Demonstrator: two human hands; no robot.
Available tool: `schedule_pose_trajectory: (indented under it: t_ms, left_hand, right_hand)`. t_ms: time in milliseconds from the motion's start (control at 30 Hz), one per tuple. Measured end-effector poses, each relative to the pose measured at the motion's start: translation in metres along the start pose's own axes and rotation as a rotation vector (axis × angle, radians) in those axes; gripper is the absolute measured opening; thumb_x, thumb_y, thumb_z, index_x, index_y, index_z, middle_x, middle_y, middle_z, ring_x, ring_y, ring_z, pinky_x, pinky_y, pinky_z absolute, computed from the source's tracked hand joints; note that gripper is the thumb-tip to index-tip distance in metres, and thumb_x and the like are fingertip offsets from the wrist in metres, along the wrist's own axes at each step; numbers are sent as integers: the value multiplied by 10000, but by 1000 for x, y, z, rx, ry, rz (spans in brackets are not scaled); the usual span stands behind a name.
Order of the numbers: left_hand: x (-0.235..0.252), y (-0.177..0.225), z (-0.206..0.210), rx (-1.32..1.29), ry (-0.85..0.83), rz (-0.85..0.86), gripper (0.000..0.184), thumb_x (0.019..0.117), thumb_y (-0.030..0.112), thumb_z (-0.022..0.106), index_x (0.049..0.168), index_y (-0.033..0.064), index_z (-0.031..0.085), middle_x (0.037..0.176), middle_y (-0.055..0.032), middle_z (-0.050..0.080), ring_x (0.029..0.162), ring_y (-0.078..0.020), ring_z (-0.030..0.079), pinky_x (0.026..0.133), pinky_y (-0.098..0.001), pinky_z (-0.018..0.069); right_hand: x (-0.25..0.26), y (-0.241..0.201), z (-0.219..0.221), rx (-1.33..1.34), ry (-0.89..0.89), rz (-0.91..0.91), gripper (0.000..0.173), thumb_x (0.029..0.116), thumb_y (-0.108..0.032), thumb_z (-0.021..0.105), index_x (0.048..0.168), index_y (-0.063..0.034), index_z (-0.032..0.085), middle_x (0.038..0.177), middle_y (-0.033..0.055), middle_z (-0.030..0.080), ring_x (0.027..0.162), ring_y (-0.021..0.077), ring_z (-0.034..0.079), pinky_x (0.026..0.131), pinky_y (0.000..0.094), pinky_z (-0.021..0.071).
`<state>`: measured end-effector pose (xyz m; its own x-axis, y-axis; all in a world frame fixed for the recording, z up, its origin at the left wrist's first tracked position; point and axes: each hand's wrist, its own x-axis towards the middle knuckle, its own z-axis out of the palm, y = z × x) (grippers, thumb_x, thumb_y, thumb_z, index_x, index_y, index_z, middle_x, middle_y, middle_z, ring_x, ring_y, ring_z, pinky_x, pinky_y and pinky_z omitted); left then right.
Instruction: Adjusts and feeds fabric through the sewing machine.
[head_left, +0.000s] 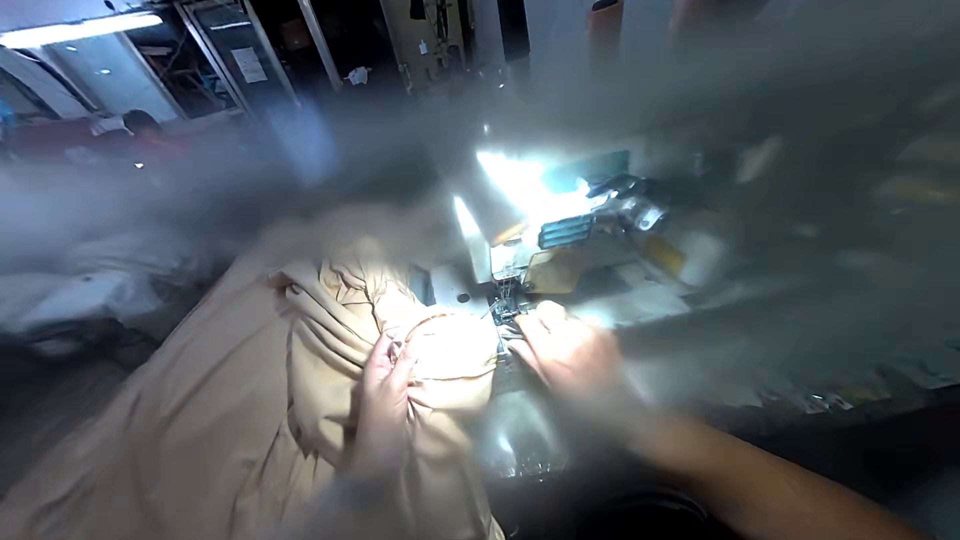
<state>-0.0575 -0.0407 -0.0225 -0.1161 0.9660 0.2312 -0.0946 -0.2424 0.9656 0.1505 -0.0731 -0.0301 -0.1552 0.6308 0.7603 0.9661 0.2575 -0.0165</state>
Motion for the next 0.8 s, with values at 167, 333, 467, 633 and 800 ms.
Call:
schedule_pose_trajectory:
  t_ms: [167,333,467,633,800]
  left_hand:
    - [-15,-6,-10,-200,-198,105,211,940,-55,527,1071,68,637,951,41,737,890,-20,696,833,-201,580]
    - [-44,6,-23,-270,-135,128,280,935,-57,534,1075,140,675,953,109,758,878,23,703,830,-168,581]
    - [-65,-2,-23,-312,-89,21,236,940,-28,545,1147,71,600,996,44,748,911,-35,716,852,-229,602]
    - [-103,-6,-34,-288,-82,-68,284,891,-41,568,1139,96,589,980,55,749,909,-38,718,843,-242,606]
    - [-120,-21,-82,345,-131,90,279,842,-30,674,1103,16,587,958,58,681,824,26,653,730,-157,557]
  right_hand:
    - [21,-7,26,-32,-9,-31,141,946,-127,651,889,-23,728,793,150,644,540,289,641,418,401,498]
    - [-30,1,-4,421,11,207,296,1001,-321,607,998,-77,774,940,69,747,758,111,701,624,270,558]
    - [-54,-21,-15,1481,-271,579,376,908,-250,749,1217,-51,670,1073,-81,687,687,-101,537,588,80,459]
    - [-55,-48,-13,1988,-285,1083,116,1041,-69,473,1000,-109,574,621,-65,557,416,-44,395,395,111,346]
    - [-71,-58,-11,1854,-203,1035,143,1044,-71,494,945,-100,594,594,-74,534,418,-43,385,399,116,338]
